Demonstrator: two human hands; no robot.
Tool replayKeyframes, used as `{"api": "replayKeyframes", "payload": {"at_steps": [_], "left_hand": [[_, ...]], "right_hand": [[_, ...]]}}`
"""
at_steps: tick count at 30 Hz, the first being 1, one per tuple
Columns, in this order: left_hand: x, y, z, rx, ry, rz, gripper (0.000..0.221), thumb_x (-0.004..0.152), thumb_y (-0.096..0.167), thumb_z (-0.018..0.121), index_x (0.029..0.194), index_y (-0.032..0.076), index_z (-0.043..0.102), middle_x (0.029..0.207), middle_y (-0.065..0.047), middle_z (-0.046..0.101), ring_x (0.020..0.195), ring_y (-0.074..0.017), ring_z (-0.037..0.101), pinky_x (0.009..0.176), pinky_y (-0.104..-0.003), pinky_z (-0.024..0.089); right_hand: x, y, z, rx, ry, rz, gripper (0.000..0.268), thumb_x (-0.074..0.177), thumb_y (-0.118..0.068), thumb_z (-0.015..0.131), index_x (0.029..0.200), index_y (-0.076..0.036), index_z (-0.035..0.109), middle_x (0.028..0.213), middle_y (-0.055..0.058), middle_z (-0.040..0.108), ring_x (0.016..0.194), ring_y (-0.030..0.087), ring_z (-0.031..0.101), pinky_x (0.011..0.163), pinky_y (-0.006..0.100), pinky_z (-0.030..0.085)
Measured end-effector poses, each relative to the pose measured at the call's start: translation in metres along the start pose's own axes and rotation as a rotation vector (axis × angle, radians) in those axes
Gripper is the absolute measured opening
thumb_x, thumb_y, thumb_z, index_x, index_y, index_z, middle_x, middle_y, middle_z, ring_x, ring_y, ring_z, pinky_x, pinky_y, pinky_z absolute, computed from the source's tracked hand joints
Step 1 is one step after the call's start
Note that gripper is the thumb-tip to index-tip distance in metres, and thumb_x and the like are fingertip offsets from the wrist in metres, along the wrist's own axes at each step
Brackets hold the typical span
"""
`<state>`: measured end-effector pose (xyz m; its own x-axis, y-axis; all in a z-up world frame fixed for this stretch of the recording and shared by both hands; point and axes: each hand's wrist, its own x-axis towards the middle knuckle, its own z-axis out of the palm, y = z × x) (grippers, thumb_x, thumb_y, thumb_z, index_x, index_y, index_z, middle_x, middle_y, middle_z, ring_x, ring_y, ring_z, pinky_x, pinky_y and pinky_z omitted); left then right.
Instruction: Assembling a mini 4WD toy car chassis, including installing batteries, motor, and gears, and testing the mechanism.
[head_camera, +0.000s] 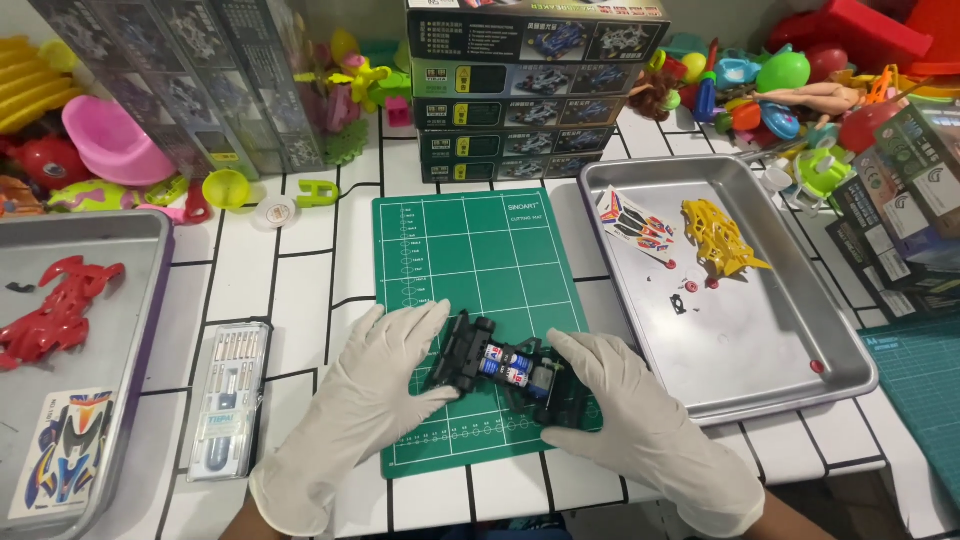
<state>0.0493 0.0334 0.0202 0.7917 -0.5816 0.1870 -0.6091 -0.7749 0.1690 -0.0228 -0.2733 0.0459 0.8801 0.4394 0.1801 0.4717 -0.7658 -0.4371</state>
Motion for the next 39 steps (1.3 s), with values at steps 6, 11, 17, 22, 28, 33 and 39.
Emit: {"api": "replayKeyframes", "payload": {"at_steps": [6, 11, 17, 22, 28, 33, 39], "left_hand": [[0.021, 0.006, -0.006, 0.240, -0.033, -0.174, 0.071, 0.082, 0.070, 0.071, 0.133, 0.022, 0.058, 0.108, -0.002, 0.069, 0.098, -0.0260, 0.065, 0.089, -0.041, 0.047], [0.026, 0.016, -0.011, 0.171, -0.091, -0.178, 0.029, 0.097, 0.052, 0.062, 0.104, 0.025, 0.069, 0.090, 0.002, 0.071, 0.084, -0.0246, 0.065, 0.086, -0.042, 0.045], [0.006, 0.044, -0.053, -0.084, -0.423, -0.283, 0.049, 0.104, 0.053, 0.041, 0.142, 0.025, 0.056, 0.133, 0.000, 0.062, 0.121, -0.0236, 0.055, 0.110, -0.046, 0.036], [-0.025, 0.060, -0.042, -0.266, -0.728, -0.361, 0.074, 0.096, 0.075, 0.044, 0.158, 0.036, 0.033, 0.155, 0.004, 0.040, 0.144, -0.0256, 0.030, 0.121, -0.048, 0.022], [-0.052, 0.052, 0.012, 0.088, -0.151, 0.099, 0.078, 0.099, 0.074, 0.045, 0.151, 0.016, 0.046, 0.111, -0.005, 0.062, 0.094, -0.0292, 0.056, 0.087, -0.045, 0.042], [-0.044, 0.052, 0.001, 0.113, -0.179, 0.089, 0.077, 0.099, 0.075, 0.042, 0.148, 0.016, 0.048, 0.115, -0.005, 0.061, 0.095, -0.0283, 0.056, 0.086, -0.044, 0.043], [-0.001, 0.051, -0.037, 0.068, -0.518, -0.131, 0.140, 0.071, 0.101, 0.068, 0.166, 0.013, 0.013, 0.129, -0.011, 0.057, 0.112, -0.0329, 0.056, 0.096, -0.047, 0.045]], "right_hand": [[-0.023, -0.027, 0.006, 0.227, -0.042, 0.085, 0.121, 0.069, -0.037, 0.103, 0.160, -0.017, 0.026, 0.149, 0.015, 0.048, 0.131, 0.028, 0.057, 0.107, 0.041, 0.049], [-0.040, -0.031, 0.037, 0.184, -0.042, 0.173, 0.085, 0.087, -0.028, 0.082, 0.157, -0.020, 0.035, 0.142, 0.011, 0.053, 0.127, 0.026, 0.058, 0.096, 0.039, 0.055], [-0.037, -0.028, 0.039, 0.234, 0.085, 0.032, 0.066, 0.090, -0.017, 0.078, 0.148, -0.014, 0.047, 0.131, 0.008, 0.062, 0.115, 0.023, 0.066, 0.092, 0.035, 0.059], [-0.036, -0.022, 0.045, 0.200, 0.122, -0.067, 0.058, 0.089, -0.021, 0.080, 0.140, -0.013, 0.053, 0.121, 0.008, 0.064, 0.109, 0.024, 0.066, 0.086, 0.034, 0.059], [-0.030, -0.018, 0.046, 0.237, 0.107, -0.065, 0.062, 0.091, -0.018, 0.078, 0.145, -0.010, 0.050, 0.128, 0.010, 0.064, 0.114, 0.026, 0.065, 0.091, 0.037, 0.059], [-0.022, -0.021, 0.038, 0.206, 0.064, -0.022, 0.068, 0.090, -0.023, 0.080, 0.149, -0.013, 0.049, 0.134, 0.011, 0.060, 0.117, 0.026, 0.062, 0.098, 0.039, 0.055], [0.008, -0.019, 0.014, 0.172, -0.051, 0.062, 0.090, 0.090, -0.058, 0.068, 0.160, -0.016, 0.031, 0.150, 0.021, 0.048, 0.133, 0.035, 0.051, 0.107, 0.049, 0.044]]}}
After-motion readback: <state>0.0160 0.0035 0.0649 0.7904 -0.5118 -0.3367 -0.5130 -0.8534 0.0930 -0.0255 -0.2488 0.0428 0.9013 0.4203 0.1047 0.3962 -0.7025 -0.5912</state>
